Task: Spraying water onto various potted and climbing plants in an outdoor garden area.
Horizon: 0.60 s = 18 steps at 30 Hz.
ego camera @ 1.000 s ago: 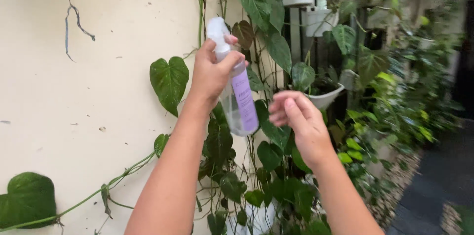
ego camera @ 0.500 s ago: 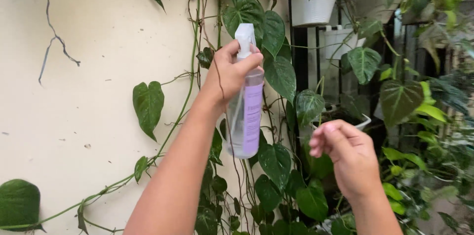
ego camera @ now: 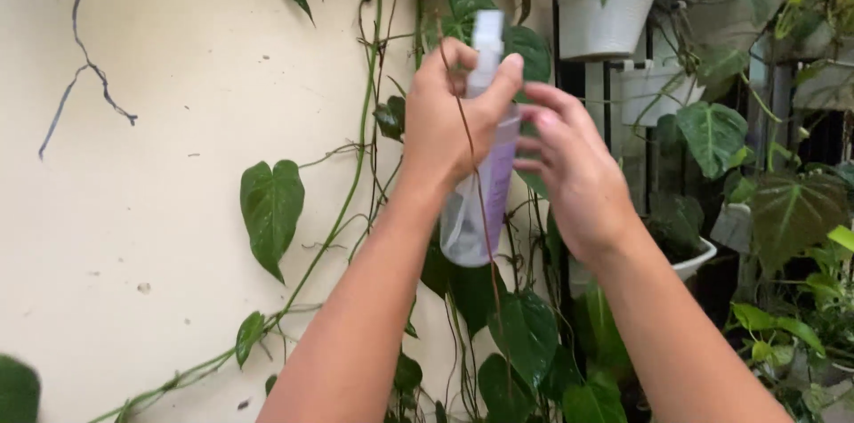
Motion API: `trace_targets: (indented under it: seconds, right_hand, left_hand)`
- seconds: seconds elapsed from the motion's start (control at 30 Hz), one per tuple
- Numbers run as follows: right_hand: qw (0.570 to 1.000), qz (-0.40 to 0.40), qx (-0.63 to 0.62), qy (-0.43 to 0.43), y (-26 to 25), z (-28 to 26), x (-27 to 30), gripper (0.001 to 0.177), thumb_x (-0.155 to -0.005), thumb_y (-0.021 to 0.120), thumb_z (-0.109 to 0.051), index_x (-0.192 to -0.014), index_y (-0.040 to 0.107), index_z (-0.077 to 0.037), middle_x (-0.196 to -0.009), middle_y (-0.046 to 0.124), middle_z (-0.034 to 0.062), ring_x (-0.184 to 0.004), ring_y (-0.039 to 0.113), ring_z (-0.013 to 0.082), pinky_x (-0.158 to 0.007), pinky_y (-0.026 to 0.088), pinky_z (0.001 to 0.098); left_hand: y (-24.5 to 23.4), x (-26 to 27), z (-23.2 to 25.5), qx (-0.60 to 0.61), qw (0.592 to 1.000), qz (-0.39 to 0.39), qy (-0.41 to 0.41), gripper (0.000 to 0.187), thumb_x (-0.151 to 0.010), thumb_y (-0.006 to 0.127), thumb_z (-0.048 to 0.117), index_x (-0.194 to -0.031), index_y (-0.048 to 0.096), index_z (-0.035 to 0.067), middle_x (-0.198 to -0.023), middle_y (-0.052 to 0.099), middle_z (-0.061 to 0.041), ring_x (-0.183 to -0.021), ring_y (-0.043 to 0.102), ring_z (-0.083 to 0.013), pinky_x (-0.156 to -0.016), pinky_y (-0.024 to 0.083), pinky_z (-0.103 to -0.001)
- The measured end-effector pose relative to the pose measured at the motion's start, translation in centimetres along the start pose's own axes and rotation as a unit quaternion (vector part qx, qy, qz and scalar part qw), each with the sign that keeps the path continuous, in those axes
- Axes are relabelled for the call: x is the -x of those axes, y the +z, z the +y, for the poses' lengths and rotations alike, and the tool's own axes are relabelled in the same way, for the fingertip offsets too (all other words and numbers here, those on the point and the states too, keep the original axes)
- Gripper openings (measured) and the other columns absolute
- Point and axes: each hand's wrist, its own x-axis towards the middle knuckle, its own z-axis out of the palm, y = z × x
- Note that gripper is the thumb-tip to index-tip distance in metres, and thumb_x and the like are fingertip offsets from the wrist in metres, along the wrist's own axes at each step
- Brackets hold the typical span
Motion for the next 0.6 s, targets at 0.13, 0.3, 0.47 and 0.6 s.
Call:
trace_targets:
  seconds: [0.13,0.3,0.47,0.6]
  right_hand:
    - [0.999,-0.038,-0.026,-0.018,2.7,-1.8,-2.6,0.059,-0.1,0.049,-0.034,-0.152,0.039,-0.008,-0.144,0.053,0.0096,-0.129,0.054,0.0184,-0.105,0.045,0.035]
    - [0.995,-0.038,-0.067,-0.06,3.7,-2.6,-3.9,0.059,-0.101,0.048,-0.04,-0.151,0.048,-0.008,-0.126,0.062,0.0094,-0.106,0.06,0.0171,-0.085,0.053,0.0344]
    - [0.997,0.007,-0.009,-0.08,2.3,-0.6,-3.7,0.049,-0.094,0.072,-0.023,-0.134,0.054,-0.002,-0.11,0.069,0.0079,-0.097,0.066,0.0136,-0.084,0.055,0.0304]
    - [0.999,0.017,0.012,-0.035,1.5,-1.4,-3.0,0.041,-0.093,0.073,-0.026,-0.126,0.061,-0.005,-0.105,0.073,0.0063,-0.091,0.068,0.0097,-0.08,0.056,0.0265]
  left_hand:
    - [0.2,-2.0,-0.3,0.018,0.999,-0.036,-0.028,0.054,-0.087,0.076,0.051,-0.083,0.061,-0.001,-0.07,0.06,-0.004,-0.067,0.054,-0.015,-0.06,0.046,-0.033]
    - [0.9,-3.1,-1.0,0.252,0.961,-0.101,-0.053,0.094,-0.08,0.056,0.085,-0.13,0.039,0.007,-0.115,0.059,-0.018,-0.102,0.067,-0.0216,-0.087,0.057,-0.037]
    - [1.6,-0.2,-1.4,0.179,0.983,-0.025,-0.026,0.103,-0.084,0.045,0.09,-0.141,0.041,0.005,-0.123,0.057,-0.016,-0.112,0.06,-0.0241,-0.101,0.044,-0.041]
    - [2.9,0.6,-1.6,0.17,0.985,-0.006,-0.041,0.095,-0.091,0.037,0.084,-0.137,0.052,0.002,-0.129,0.058,-0.015,-0.12,0.054,-0.0257,-0.109,0.034,-0.043]
